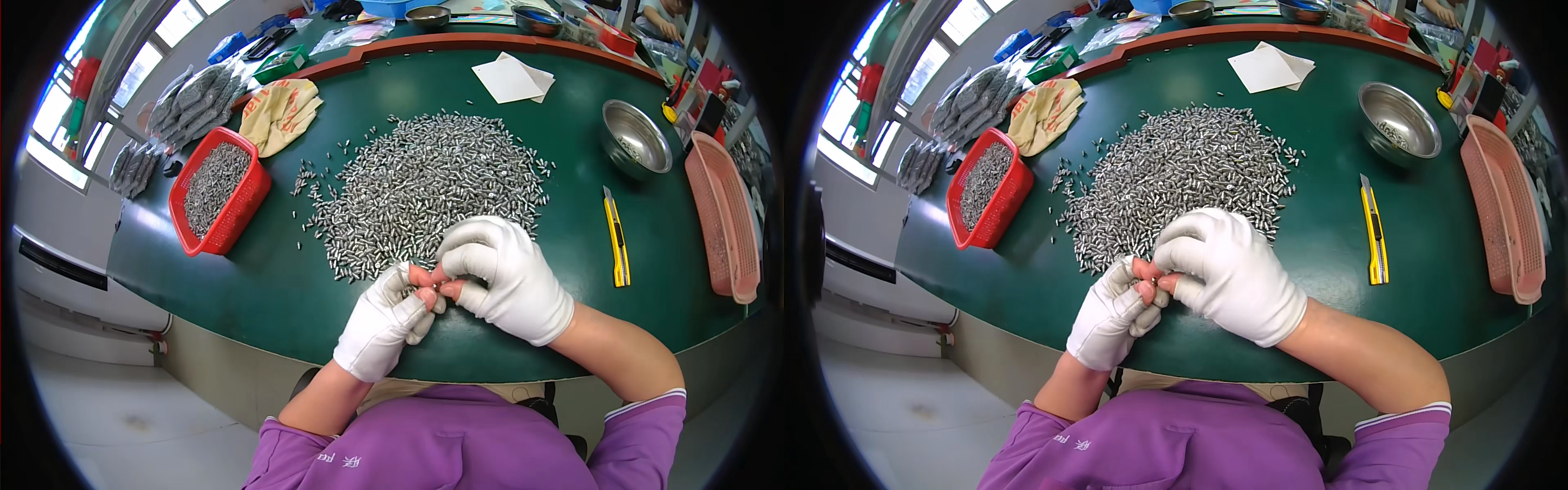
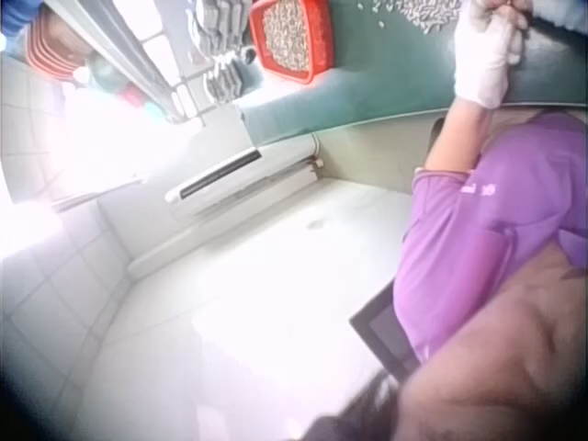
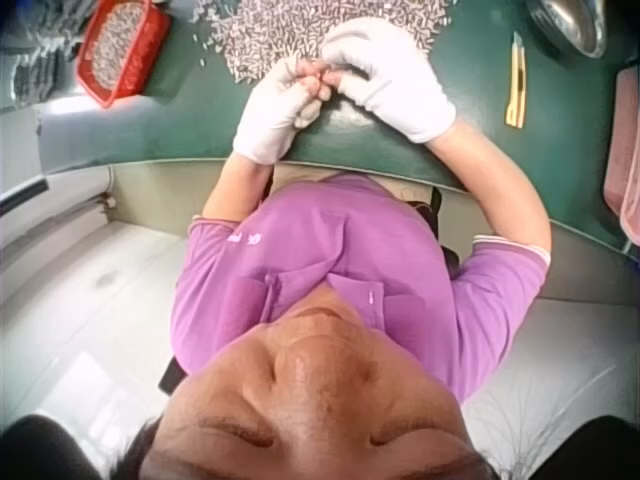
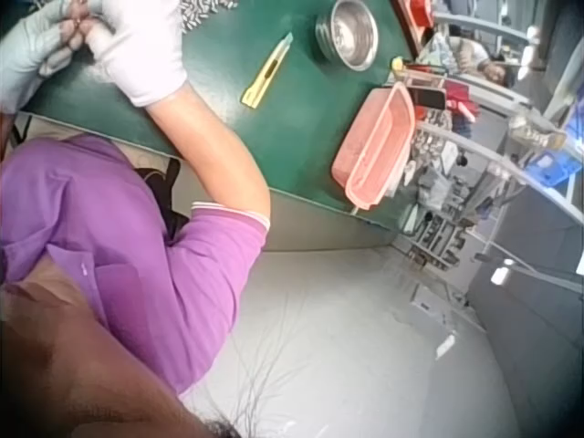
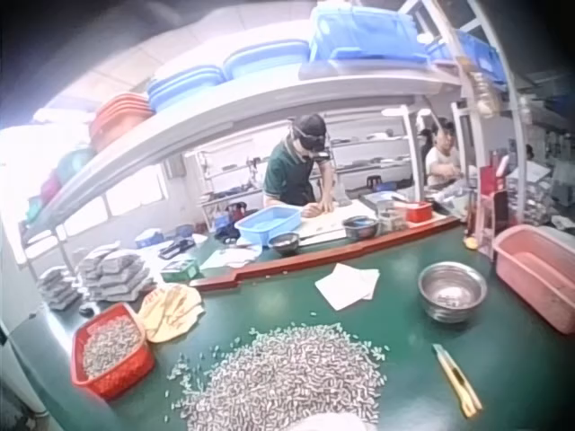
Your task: Sorting small metal parts on a workbench and inspecting them using a utility knife.
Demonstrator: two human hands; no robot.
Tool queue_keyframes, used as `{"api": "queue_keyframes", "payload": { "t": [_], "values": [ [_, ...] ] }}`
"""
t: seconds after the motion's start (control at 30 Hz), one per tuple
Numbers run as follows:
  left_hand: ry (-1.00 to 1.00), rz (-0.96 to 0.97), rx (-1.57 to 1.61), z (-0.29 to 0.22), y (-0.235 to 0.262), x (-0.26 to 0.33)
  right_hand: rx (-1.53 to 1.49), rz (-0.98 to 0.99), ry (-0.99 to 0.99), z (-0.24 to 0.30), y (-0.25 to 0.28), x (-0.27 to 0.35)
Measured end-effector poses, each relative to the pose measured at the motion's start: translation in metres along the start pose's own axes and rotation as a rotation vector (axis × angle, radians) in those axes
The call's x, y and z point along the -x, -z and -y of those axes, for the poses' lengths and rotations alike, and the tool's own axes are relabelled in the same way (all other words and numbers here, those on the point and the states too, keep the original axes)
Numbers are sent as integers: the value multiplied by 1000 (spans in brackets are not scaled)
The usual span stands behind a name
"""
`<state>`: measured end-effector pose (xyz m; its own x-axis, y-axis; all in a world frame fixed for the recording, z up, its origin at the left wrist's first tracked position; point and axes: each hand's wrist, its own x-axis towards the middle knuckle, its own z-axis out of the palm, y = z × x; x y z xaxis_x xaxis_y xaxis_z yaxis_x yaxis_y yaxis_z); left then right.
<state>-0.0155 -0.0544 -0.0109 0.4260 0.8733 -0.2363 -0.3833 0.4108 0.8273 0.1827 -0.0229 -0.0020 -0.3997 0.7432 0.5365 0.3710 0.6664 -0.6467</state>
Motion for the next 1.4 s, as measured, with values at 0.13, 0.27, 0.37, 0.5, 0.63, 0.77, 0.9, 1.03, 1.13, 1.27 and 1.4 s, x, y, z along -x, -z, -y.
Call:
{"api": "queue_keyframes", "payload": {
  "t": [0.13, 0.27, 0.37, 0.5, 0.63, 0.77, 0.9, 1.03, 1.13, 1.27, 1.4],
  "values": [
    [-1, -2, -16, 0, 1, -1, 67, -5, 121, 1, 1, -1],
    [5, 14, -13, 0, 3, -1, 163, -83, 206, 3, 1, -1],
    [-8, 26, -3, 1, 5, 0, 331, -78, 265, 0, 7, -4],
    [-36, 2, 46, 1, 4, 0, 518, -30, 115, -12, 11, -5],
    [-50, 13, 82, 0, 5, -2, 530, -6, 136, -17, 8, -3],
    [-52, 25, 79, 0, 5, -2, 539, 53, 171, -17, 4, -3],
    [-42, 66, 67, 3, 11, -3, 500, 72, 108, -14, 4, -4],
    [-28, 57, 37, 2, 8, -1, 448, 63, 92, -15, 3, -3],
    [-27, 39, 9, 2, 6, -1, 305, -34, 64, -6, 3, -3],
    [-6, -18, -52, -2, -5, -1, 106, -1, 83, 3, 4, -3],
    [-22, -21, -57, -1, -4, 1, 81, 35, 105, 4, 4, -2]
  ]
}}
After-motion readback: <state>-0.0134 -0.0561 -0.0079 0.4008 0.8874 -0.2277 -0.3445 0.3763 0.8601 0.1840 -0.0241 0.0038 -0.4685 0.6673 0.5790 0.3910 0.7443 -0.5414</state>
